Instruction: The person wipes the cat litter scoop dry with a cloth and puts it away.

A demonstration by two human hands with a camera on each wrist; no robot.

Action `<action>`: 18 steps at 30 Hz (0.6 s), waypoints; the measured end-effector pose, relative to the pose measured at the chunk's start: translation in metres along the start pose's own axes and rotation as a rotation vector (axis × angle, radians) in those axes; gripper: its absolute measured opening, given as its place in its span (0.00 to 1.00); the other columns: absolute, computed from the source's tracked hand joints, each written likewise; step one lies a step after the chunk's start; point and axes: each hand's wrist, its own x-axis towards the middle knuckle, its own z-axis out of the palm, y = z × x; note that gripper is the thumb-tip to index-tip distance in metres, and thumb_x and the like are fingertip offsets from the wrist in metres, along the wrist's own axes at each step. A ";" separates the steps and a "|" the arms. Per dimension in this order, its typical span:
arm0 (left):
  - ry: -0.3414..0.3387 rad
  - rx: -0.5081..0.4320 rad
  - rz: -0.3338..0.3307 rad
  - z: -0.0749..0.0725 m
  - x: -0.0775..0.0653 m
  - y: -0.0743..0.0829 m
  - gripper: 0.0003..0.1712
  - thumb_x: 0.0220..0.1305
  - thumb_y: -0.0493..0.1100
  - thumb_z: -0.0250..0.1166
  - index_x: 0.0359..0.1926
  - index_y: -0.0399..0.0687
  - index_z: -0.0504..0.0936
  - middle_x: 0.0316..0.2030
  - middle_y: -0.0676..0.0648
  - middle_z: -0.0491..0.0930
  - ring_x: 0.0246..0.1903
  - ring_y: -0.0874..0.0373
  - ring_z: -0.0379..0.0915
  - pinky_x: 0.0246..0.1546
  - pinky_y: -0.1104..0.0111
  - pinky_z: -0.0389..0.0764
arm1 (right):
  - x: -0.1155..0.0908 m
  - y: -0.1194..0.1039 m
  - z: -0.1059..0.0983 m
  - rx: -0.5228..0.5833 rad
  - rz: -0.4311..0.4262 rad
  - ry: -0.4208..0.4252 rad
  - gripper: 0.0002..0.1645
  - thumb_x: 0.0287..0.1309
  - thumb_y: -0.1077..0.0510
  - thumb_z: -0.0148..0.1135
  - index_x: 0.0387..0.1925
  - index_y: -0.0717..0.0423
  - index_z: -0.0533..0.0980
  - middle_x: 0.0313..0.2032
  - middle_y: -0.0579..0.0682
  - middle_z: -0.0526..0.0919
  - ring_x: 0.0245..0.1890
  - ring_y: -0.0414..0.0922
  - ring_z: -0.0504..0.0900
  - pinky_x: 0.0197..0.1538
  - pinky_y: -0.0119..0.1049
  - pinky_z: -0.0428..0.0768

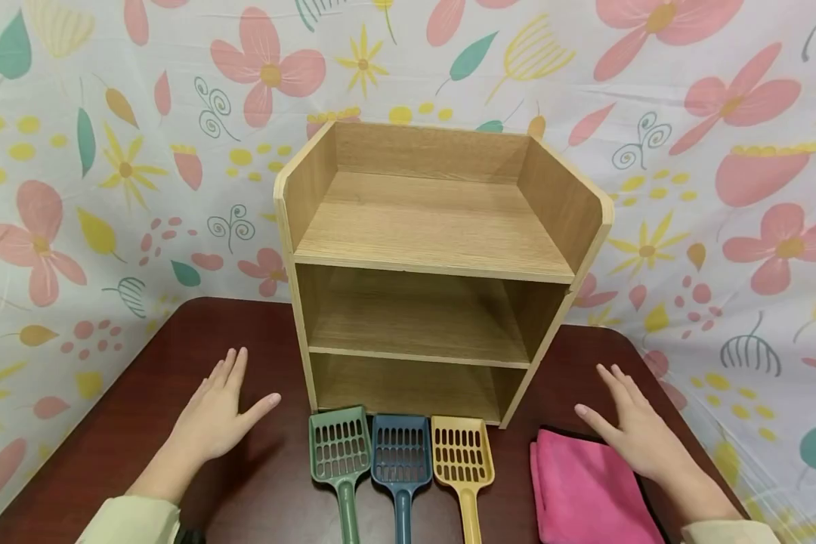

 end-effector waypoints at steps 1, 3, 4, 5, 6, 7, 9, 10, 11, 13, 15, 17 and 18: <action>-0.004 -0.017 -0.002 0.000 -0.001 0.000 0.58 0.61 0.73 0.49 0.73 0.37 0.39 0.72 0.32 0.42 0.70 0.32 0.40 0.65 0.39 0.49 | -0.001 0.000 0.000 0.003 0.009 -0.012 0.49 0.63 0.38 0.52 0.74 0.52 0.42 0.72 0.68 0.42 0.70 0.69 0.42 0.57 0.72 0.52; -0.007 -0.052 -0.007 0.001 -0.004 0.002 0.57 0.62 0.71 0.50 0.73 0.37 0.40 0.72 0.33 0.43 0.69 0.32 0.43 0.64 0.39 0.51 | -0.001 0.000 0.000 0.015 0.015 -0.031 0.50 0.62 0.38 0.54 0.74 0.53 0.42 0.71 0.69 0.43 0.69 0.71 0.45 0.56 0.71 0.55; -0.007 -0.064 -0.008 0.002 -0.005 0.002 0.56 0.62 0.71 0.50 0.73 0.37 0.40 0.72 0.33 0.44 0.69 0.32 0.44 0.63 0.39 0.53 | 0.000 0.000 0.000 0.023 0.016 -0.039 0.51 0.61 0.38 0.55 0.74 0.54 0.43 0.71 0.70 0.44 0.68 0.71 0.46 0.56 0.71 0.55; -0.005 -0.078 -0.009 0.003 -0.005 0.003 0.55 0.62 0.71 0.50 0.73 0.38 0.40 0.72 0.34 0.45 0.69 0.33 0.45 0.63 0.39 0.54 | 0.000 0.001 -0.001 0.023 0.016 -0.044 0.51 0.61 0.38 0.56 0.73 0.55 0.44 0.70 0.72 0.45 0.67 0.72 0.48 0.56 0.71 0.55; -0.003 -0.094 -0.009 0.003 -0.006 0.005 0.55 0.63 0.70 0.50 0.73 0.37 0.41 0.72 0.33 0.46 0.69 0.33 0.46 0.62 0.39 0.54 | 0.001 0.001 -0.001 0.022 0.016 -0.050 0.52 0.60 0.38 0.57 0.73 0.57 0.45 0.69 0.73 0.47 0.66 0.72 0.50 0.56 0.70 0.56; 0.000 -0.108 -0.008 0.004 -0.006 0.006 0.54 0.63 0.69 0.50 0.73 0.38 0.42 0.72 0.33 0.47 0.68 0.33 0.47 0.62 0.39 0.55 | 0.002 0.001 -0.001 0.021 0.017 -0.056 0.52 0.59 0.38 0.58 0.73 0.58 0.46 0.68 0.74 0.50 0.66 0.72 0.52 0.56 0.70 0.57; 0.003 -0.139 -0.010 0.006 -0.007 0.008 0.53 0.64 0.69 0.49 0.73 0.38 0.43 0.71 0.33 0.48 0.68 0.33 0.48 0.62 0.39 0.56 | 0.002 0.003 -0.001 0.013 0.023 -0.072 0.52 0.58 0.38 0.60 0.72 0.60 0.48 0.66 0.74 0.54 0.64 0.72 0.55 0.55 0.69 0.60; 0.000 -0.162 -0.012 0.007 -0.007 0.009 0.52 0.64 0.69 0.49 0.73 0.37 0.43 0.71 0.32 0.49 0.68 0.33 0.48 0.62 0.39 0.56 | 0.002 0.004 -0.001 0.006 0.031 -0.082 0.53 0.57 0.38 0.60 0.71 0.61 0.49 0.66 0.74 0.56 0.63 0.72 0.57 0.55 0.68 0.61; -0.004 -0.189 -0.014 0.008 -0.008 0.011 0.51 0.65 0.68 0.49 0.73 0.37 0.44 0.71 0.32 0.49 0.68 0.33 0.48 0.62 0.39 0.56 | 0.000 0.005 0.000 0.001 0.038 -0.093 0.53 0.57 0.38 0.60 0.71 0.61 0.50 0.65 0.75 0.57 0.62 0.72 0.58 0.54 0.67 0.62; -0.016 -0.241 -0.024 0.011 -0.011 0.015 0.50 0.66 0.67 0.49 0.73 0.37 0.45 0.70 0.31 0.51 0.68 0.33 0.49 0.62 0.39 0.56 | -0.004 0.007 0.001 0.002 0.056 -0.114 0.52 0.56 0.38 0.60 0.70 0.63 0.51 0.64 0.74 0.59 0.61 0.72 0.60 0.53 0.66 0.64; -0.033 -0.296 -0.037 0.013 -0.014 0.019 0.48 0.66 0.66 0.49 0.72 0.36 0.47 0.69 0.30 0.53 0.68 0.33 0.50 0.62 0.39 0.57 | -0.009 0.010 0.003 0.005 0.079 -0.137 0.52 0.56 0.38 0.60 0.69 0.64 0.52 0.63 0.74 0.60 0.60 0.72 0.61 0.52 0.65 0.65; -0.053 -0.345 -0.056 0.015 -0.017 0.022 0.47 0.67 0.65 0.49 0.72 0.37 0.49 0.68 0.31 0.56 0.66 0.34 0.55 0.61 0.41 0.61 | -0.014 0.012 0.004 0.007 0.113 -0.169 0.52 0.56 0.37 0.60 0.68 0.66 0.52 0.63 0.74 0.61 0.60 0.72 0.62 0.52 0.64 0.67; -0.066 -0.369 -0.067 0.015 -0.018 0.025 0.46 0.67 0.65 0.49 0.72 0.37 0.49 0.68 0.32 0.58 0.65 0.35 0.57 0.60 0.42 0.63 | -0.016 0.013 0.005 0.005 0.136 -0.188 0.53 0.57 0.37 0.59 0.68 0.67 0.51 0.63 0.74 0.61 0.59 0.73 0.63 0.51 0.64 0.68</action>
